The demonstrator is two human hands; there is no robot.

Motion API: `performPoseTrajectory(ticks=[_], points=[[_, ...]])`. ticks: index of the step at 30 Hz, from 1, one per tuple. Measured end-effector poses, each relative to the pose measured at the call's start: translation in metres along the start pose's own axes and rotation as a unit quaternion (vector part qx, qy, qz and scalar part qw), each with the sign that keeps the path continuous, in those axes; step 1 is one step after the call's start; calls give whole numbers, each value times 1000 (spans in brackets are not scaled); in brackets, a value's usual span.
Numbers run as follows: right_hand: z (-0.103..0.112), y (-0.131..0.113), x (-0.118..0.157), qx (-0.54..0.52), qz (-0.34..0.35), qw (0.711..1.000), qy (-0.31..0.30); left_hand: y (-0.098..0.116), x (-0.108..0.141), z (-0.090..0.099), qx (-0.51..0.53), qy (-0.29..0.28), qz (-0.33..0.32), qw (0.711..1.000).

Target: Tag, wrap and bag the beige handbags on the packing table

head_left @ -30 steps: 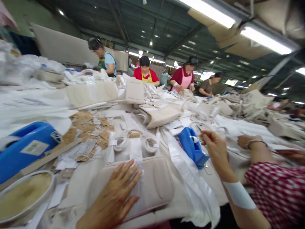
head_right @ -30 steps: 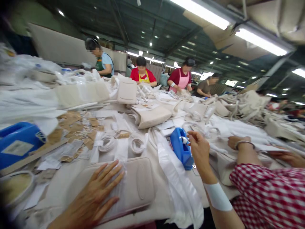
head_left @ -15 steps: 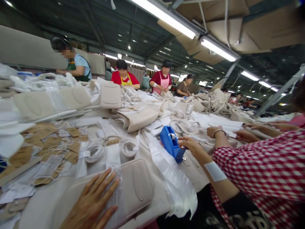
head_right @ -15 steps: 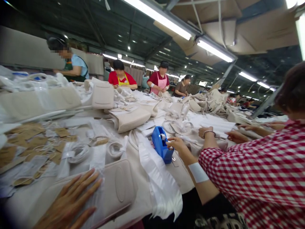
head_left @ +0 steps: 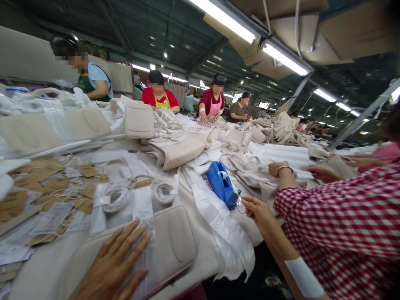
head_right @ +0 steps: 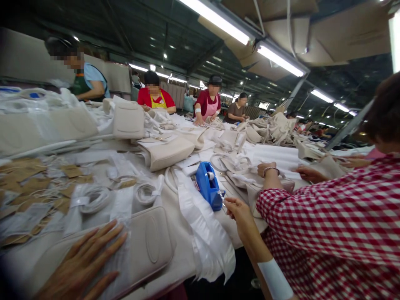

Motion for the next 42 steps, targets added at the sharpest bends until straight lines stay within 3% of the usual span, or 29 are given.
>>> performPoseTrajectory(ticks=[3, 6, 9, 11, 13, 15, 16, 18, 20, 23, 25, 28, 37, 42], points=[[-9, 20, -5, 44, -2, 999, 5, -1, -1, 1, 3, 11, -4, 1000], [-3, 25, -5, 121, 15, 992, 32, 1, -3, 3, -2, 20, 4, 1000], [8, 4, 9, 203, 64, 976, 37, 9, -3, 10, -1, 7, 27, 1000], [6, -28, 24, 283, 160, 945, 16, 16, -3, 17, 15, -16, 53, 998], [-10, -71, 39, 434, 368, 821, -38, 22, -4, 22, 43, -47, 84, 994], [-39, -114, 53, 494, 519, 691, -97, 26, -5, 27, 72, -74, 109, 989], [-57, -135, 60, 498, 571, 639, -133, 27, -6, 28, 86, -82, 121, 986], [-100, -169, 71, 486, 638, 556, -218, 29, -7, 30, 110, -87, 139, 980], [-144, -191, 77, 461, 679, 490, -294, 31, -7, 32, 127, -81, 151, 977], [-200, -205, 76, 462, 704, 428, -328, 31, -5, 31, 138, -64, 166, 974], [-224, -207, 72, 475, 707, 411, -326, 31, -4, 31, 141, -54, 170, 974], [-241, -207, 67, 481, 708, 402, -324, 30, -4, 32, 144, -49, 171, 973], [-251, -201, 61, 481, 717, 395, -314, 28, -6, 32, 151, -70, 171, 971], [-253, -197, 50, 479, 719, 411, -289, 27, -5, 29, 149, -73, 167, 972]])
Point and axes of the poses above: each hand's wrist, its own x-axis away from the middle knuckle, its own z-axis out of the back of the hand, y = z × x, the point moved 1 cm from there along -x, towards the middle knuckle, and after that the axes turned 14 degrees about x, right-handed, at the moved point
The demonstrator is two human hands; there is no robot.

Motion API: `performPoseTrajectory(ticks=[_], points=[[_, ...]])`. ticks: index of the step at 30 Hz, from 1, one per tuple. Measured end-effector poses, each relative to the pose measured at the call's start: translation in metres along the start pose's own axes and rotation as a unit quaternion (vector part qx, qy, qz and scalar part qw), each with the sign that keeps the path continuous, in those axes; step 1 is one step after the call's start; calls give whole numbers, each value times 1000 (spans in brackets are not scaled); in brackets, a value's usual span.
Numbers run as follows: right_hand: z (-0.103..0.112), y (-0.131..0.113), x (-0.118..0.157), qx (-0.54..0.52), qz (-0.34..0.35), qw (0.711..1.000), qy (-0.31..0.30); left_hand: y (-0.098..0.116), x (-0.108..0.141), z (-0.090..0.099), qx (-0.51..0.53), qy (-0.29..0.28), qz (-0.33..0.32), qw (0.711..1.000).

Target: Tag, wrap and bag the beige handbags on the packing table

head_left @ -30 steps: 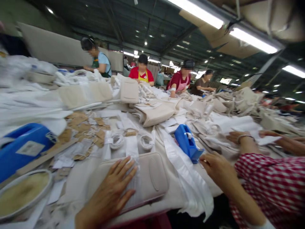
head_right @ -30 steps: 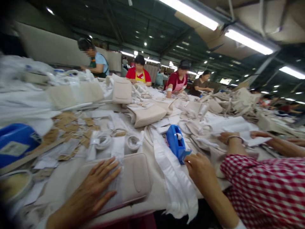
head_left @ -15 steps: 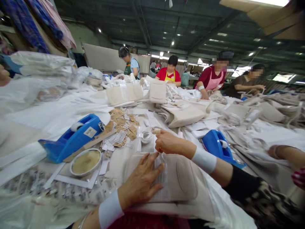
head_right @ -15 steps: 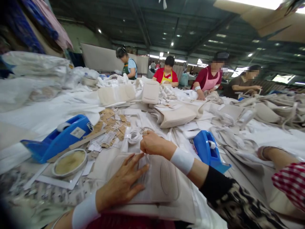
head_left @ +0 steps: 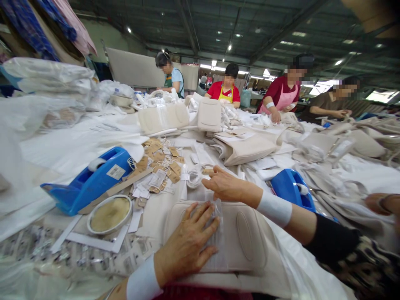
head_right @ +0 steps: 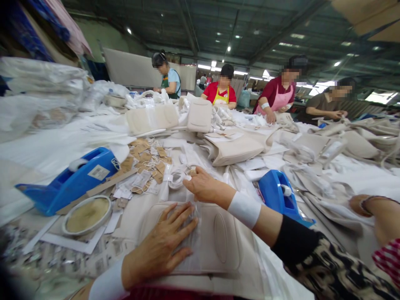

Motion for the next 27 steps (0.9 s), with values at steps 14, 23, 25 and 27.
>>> performPoseTrajectory(ticks=[14, 23, 25, 27], points=[[-38, 35, -33, -51, -52, 997, 35, -2, 1, 3, -18, -45, 11, 999], [-24, 26, 31, -140, -439, 866, 195, -5, 7, 3, -8, -2, -9, 1000], [-36, -7, 62, -178, -492, 826, 212, -11, 9, 3, -3, 75, 7, 997], [-54, -42, 88, -313, -547, 746, 215, -16, 12, 3, -16, 174, 53, 983]])
Point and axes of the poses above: each hand's wrist, its own x-axis away from the middle knuckle, its own z-axis out of the back of the hand, y = z × x, the point moved 1 cm from there along -x, towards the middle knuckle, and after that the axes turned 14 degrees about x, right-handed, at the moved point
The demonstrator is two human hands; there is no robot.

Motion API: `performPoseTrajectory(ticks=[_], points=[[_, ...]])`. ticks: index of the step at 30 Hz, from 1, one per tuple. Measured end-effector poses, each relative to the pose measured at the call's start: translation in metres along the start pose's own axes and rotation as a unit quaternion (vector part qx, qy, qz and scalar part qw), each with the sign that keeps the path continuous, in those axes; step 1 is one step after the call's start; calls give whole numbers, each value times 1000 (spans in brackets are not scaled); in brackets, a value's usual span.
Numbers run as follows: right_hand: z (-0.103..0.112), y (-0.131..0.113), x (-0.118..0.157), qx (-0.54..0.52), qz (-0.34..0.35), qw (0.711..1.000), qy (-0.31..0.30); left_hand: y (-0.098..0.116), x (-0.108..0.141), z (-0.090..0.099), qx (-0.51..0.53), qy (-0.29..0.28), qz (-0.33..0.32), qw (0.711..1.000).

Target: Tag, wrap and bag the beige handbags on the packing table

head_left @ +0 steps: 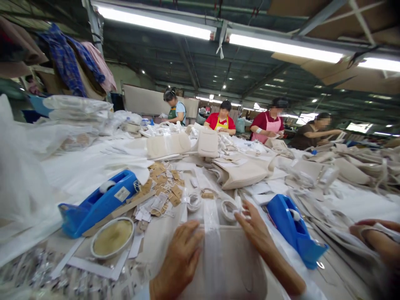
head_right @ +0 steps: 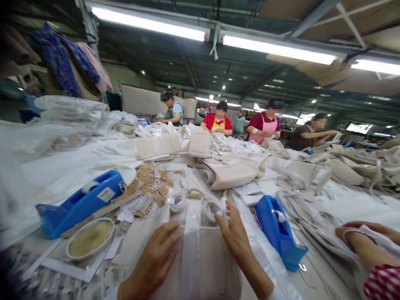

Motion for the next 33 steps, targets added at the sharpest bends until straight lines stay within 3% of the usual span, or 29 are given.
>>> performPoseTrajectory(ticks=[2, 5, 12, 16, 20, 26, 30, 33], points=[[-8, 16, 31, -95, -89, 989, -72, -4, 0, 0, -30, 62, 40, 997], [-12, 20, 50, -148, -128, 973, -124, -4, -5, 0, -70, 54, 48, 995], [1, -6, 73, -187, -154, 963, -116, -3, 6, 13, -79, 12, 41, 996], [-3, -13, 102, -215, -157, 956, -119, -11, 27, 22, -106, 17, -3, 994], [-6, -13, 114, -233, -167, 950, -127, -16, 33, 27, -127, 8, -28, 991], [4, -10, 116, -263, -189, 935, -147, -8, 24, 33, -130, -5, -39, 991], [14, -6, 122, -354, -220, 893, -172, -6, 10, 40, -139, -28, -50, 989], [17, 2, 128, -385, -237, 874, -180, 3, -17, 41, -113, -34, -77, 990]])
Point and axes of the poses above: each hand's wrist, its own x-axis away from the middle knuckle, its own z-axis out of the back of the hand, y = z × x, the point moved 1 cm from there along -x, towards the middle knuckle, and after that the axes turned 14 degrees about x, right-handed, at the moved point
